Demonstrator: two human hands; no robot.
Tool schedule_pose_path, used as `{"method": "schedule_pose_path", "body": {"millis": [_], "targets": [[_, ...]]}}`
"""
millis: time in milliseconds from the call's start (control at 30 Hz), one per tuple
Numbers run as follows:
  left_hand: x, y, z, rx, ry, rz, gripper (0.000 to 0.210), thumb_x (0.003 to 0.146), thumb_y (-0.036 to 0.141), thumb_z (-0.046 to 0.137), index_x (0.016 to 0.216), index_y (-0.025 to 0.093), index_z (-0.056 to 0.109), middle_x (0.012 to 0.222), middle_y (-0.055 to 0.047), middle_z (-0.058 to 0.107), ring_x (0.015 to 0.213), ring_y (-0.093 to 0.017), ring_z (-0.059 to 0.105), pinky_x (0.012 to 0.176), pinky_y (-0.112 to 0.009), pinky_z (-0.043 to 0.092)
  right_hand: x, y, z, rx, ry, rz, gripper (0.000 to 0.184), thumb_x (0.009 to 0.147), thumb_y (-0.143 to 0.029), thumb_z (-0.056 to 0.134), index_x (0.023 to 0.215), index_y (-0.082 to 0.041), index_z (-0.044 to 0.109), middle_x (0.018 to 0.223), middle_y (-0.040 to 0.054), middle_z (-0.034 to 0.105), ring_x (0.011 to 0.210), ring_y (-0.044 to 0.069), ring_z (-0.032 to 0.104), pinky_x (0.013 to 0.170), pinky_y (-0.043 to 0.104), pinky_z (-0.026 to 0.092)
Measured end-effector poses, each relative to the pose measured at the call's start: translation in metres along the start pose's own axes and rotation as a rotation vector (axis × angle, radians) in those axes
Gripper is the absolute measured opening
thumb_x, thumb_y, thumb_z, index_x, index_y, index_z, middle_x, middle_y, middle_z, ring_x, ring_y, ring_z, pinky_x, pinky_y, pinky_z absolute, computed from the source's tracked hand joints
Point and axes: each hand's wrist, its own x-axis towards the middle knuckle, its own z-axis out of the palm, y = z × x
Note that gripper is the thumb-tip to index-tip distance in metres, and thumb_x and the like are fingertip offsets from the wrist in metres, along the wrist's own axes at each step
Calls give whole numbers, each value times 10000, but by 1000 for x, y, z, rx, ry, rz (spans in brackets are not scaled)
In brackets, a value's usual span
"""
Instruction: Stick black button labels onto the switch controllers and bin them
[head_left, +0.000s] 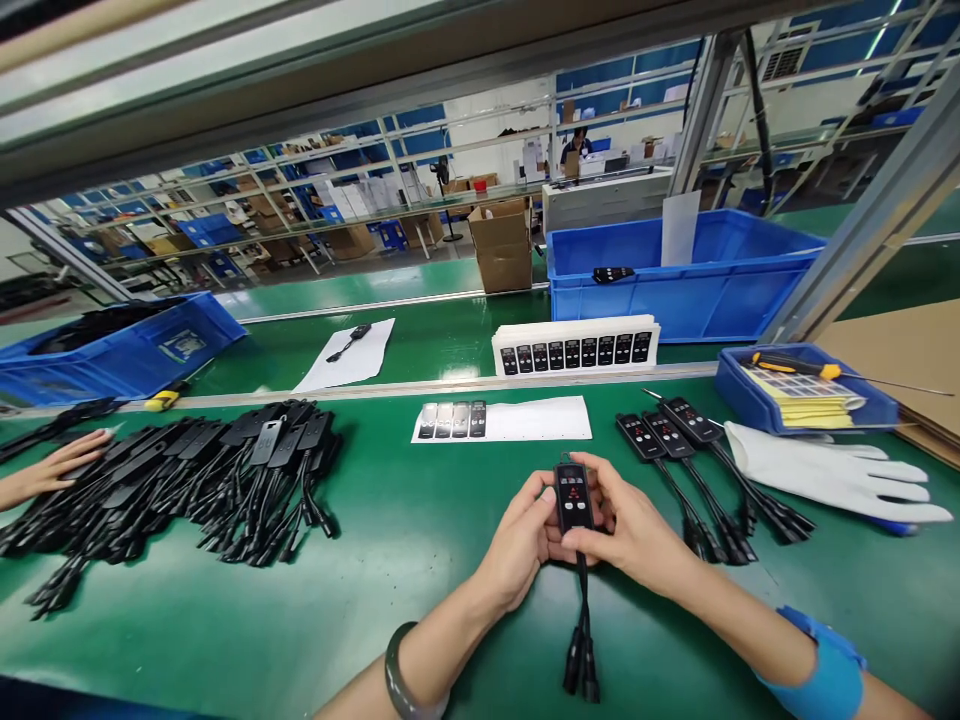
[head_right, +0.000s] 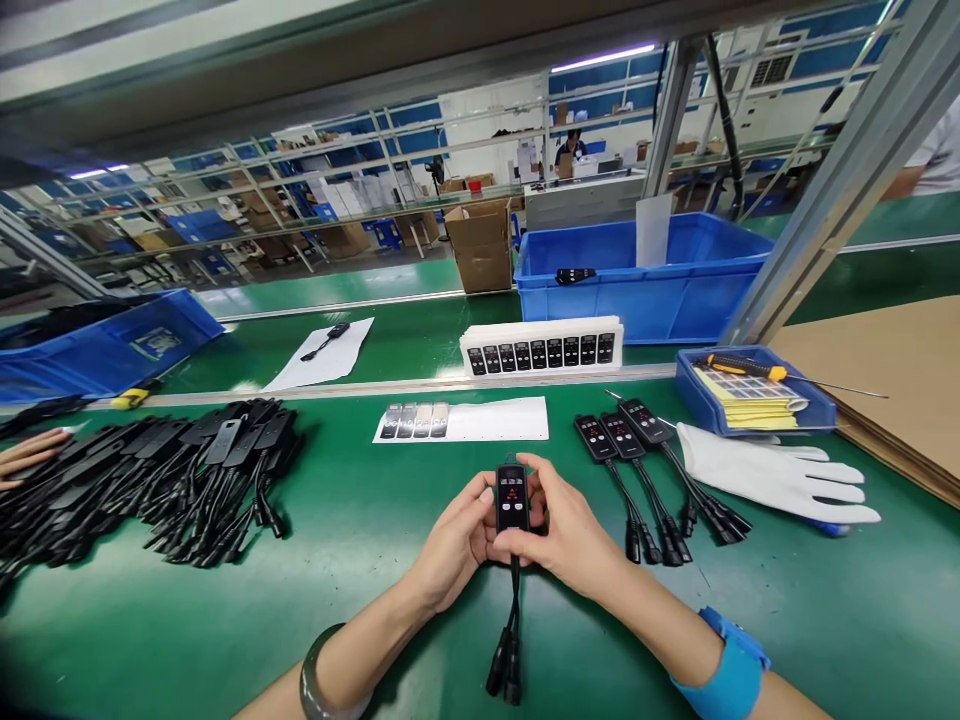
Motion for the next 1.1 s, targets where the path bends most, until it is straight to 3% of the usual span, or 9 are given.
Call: {"method": "schedule_pose_path", "body": {"millis": [100, 233, 300, 533, 733, 933, 1100], "targets": [[1, 0, -1, 22, 16, 13, 295, 884, 428, 491, 1029, 175, 451, 838, -75, 683, 707, -195, 690, 531, -222, 511, -2, -1, 1, 50, -60, -36, 903, 666, -354, 776, 1411, -229, 282, 1206, 77, 549, 1023, 243, 565, 815, 328, 502], [1, -2, 0, 98, 19, 42, 364, 866, 440, 532, 1096, 183, 415, 835, -59, 682, 680, -181, 688, 575, -248, 533, -2, 1, 1, 42, -16, -78, 543, 922, -386, 444, 1419, -201, 323, 1197, 82, 581, 1089, 226, 546, 897, 346, 464], [1, -4, 1, 163, 25, 45, 402, 851, 449, 554, 1105, 186, 387, 789, -45, 679, 644, -176, 685, 578, -258, 540, -3, 3, 3, 12, 35, -97, 467, 954, -366, 364, 1387, -192, 382, 1193, 84, 589, 1102, 220, 541, 929, 351, 442], [3, -8, 1, 219, 42, 35, 415, 836, 494, 548, 1042, 180, 371, 728, -39, 662, 585, -174, 676, 534, -240, 526, 0, 6, 9, 26, 58, -63, 443, 924, -355, 413, 1319, -160, 455, 936, 67, 650, 950, 233, 600, 866, 376, 478], [4, -6, -1, 141, 90, 41, 479, 790, 511, 603, 1064, 179, 392, 787, -39, 648, 630, -188, 682, 563, -260, 530, 4, 0, 4, 291, -57, -31, 466, 866, -274, 464, 1324, -186, 485, 1127, 83, 628, 1040, 224, 569, 916, 379, 456], [5, -8, -4, 133, 90, 64, 496, 777, 525, 614, 1059, 178, 401, 800, -35, 641, 601, -162, 660, 526, -237, 503, 2, -5, 7, 432, -132, -9, 577, 771, -173, 500, 1346, -205, 468, 1183, 92, 603, 916, 202, 598, 728, 320, 524], [5, -8, -4, 150, 88, 62, 493, 787, 520, 599, 1065, 172, 388, 766, -30, 635, 573, -163, 655, 535, -252, 505, 1, -8, 7, 475, -145, 12, 556, 767, -185, 511, 1322, -213, 502, 1179, 87, 607, 769, 167, 594, 711, 319, 531]]}}
